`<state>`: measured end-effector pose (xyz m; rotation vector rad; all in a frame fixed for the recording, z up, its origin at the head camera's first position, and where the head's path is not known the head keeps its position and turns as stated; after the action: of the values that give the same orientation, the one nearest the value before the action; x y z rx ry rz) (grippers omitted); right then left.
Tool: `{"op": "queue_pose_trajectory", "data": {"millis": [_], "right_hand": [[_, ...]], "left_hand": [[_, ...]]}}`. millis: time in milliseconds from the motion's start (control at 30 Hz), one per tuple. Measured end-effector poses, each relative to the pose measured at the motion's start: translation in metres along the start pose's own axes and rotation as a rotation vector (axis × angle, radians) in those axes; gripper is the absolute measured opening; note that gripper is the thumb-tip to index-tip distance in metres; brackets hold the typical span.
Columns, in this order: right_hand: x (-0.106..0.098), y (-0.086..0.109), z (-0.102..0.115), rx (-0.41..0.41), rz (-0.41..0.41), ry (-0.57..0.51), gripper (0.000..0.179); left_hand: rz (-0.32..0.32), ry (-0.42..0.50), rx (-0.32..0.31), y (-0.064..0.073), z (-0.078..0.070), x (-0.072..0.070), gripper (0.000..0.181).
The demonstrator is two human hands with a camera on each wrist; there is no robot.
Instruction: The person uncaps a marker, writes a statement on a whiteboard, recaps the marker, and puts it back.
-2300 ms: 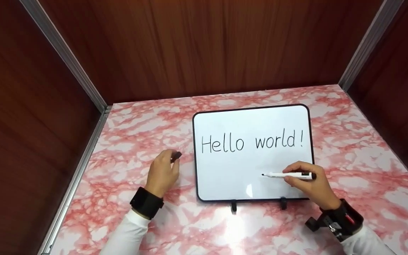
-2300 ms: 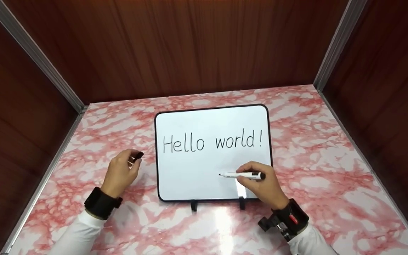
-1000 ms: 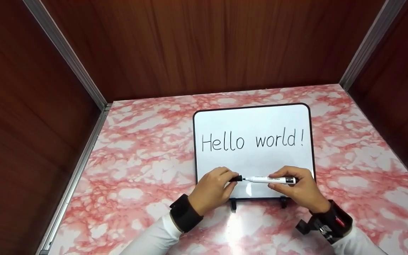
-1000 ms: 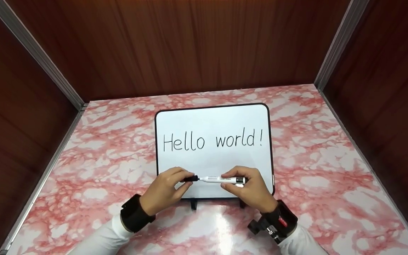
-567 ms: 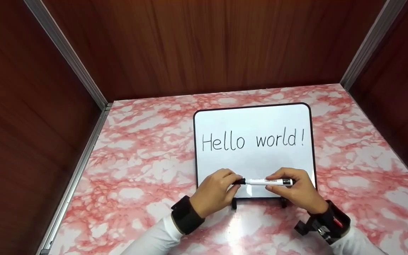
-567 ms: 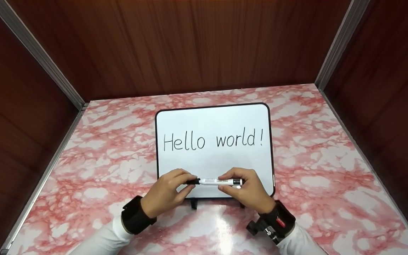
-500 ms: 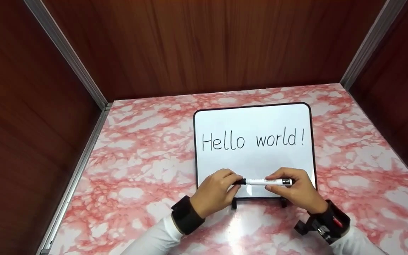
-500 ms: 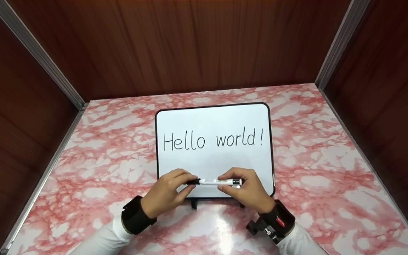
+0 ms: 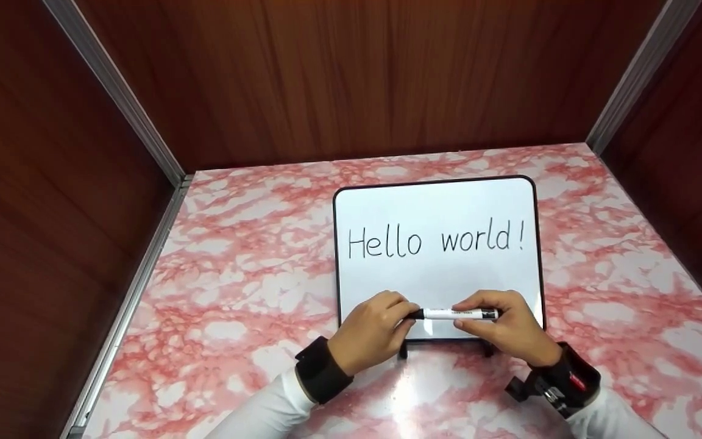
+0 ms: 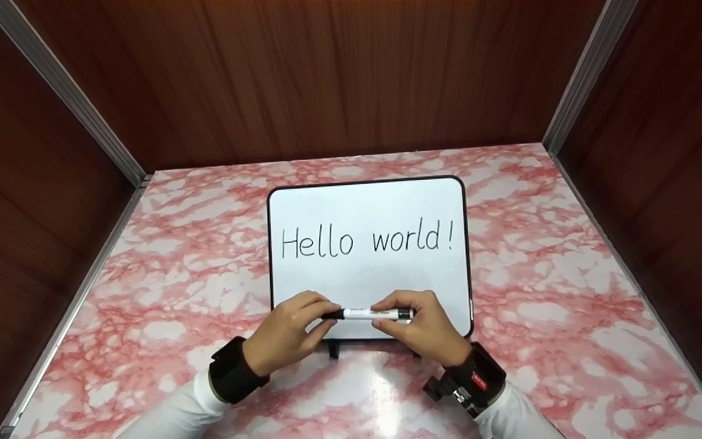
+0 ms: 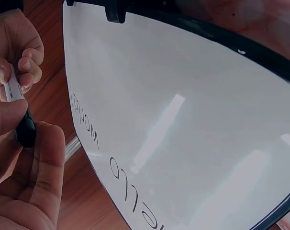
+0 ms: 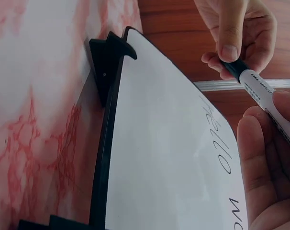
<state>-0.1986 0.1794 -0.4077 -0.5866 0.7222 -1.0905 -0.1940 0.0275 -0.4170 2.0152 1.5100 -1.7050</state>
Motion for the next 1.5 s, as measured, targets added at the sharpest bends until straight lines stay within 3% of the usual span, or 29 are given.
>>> {"op": "queue_pose_trajectory", "data": {"millis": [200, 333, 667, 867, 1000, 1067, 1500], "right_hand": [[0.002, 0.003, -0.009, 0.034, 0.098, 0.068, 0.027], [0.003, 0.005, -0.015, 0.026, 0.193, 0.187, 0.027], [0.027, -0.011, 0.018, -0.285, 0.403, 0.706, 0.028], [0.044, -0.01, 0.027, -0.417, 0.494, 0.891, 0.022], [0.052, -0.007, 0.03, -0.508, 0.512, 0.906, 0.02], [0.053, -0.005, 0.029, -0.514, 0.517, 0.887, 0.023], [0.053, 0.002, 0.021, -0.412, 0.496, 0.706, 0.02]], "left_hand": [[-0.025, -0.036, 0.056, 0.0, -0.004, 0.0, 0.012], [-0.027, -0.047, 0.078, 0.0, -0.005, 0.001, 0.011], [-0.001, -0.068, 0.075, -0.001, -0.004, 0.0, 0.016], [0.019, -0.104, 0.085, 0.0, -0.004, 0.0, 0.018], [0.01, -0.141, 0.124, 0.003, -0.006, 0.0, 0.018], [-0.002, -0.16, 0.154, 0.004, -0.007, 0.0, 0.017], [-0.07, -0.232, 0.329, 0.017, -0.021, 0.0, 0.022]]}}
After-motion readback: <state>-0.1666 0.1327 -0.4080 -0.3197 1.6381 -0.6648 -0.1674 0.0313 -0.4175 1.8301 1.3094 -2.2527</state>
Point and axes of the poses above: each hand's wrist, its own y-axis away from the middle knuckle, its own x-axis out of the palm, z = x × y, the point moved 10 cm from there along -y, towards the middle knuckle, and after that the axes turned 14 degrees about -x, right-handed, at the moved point
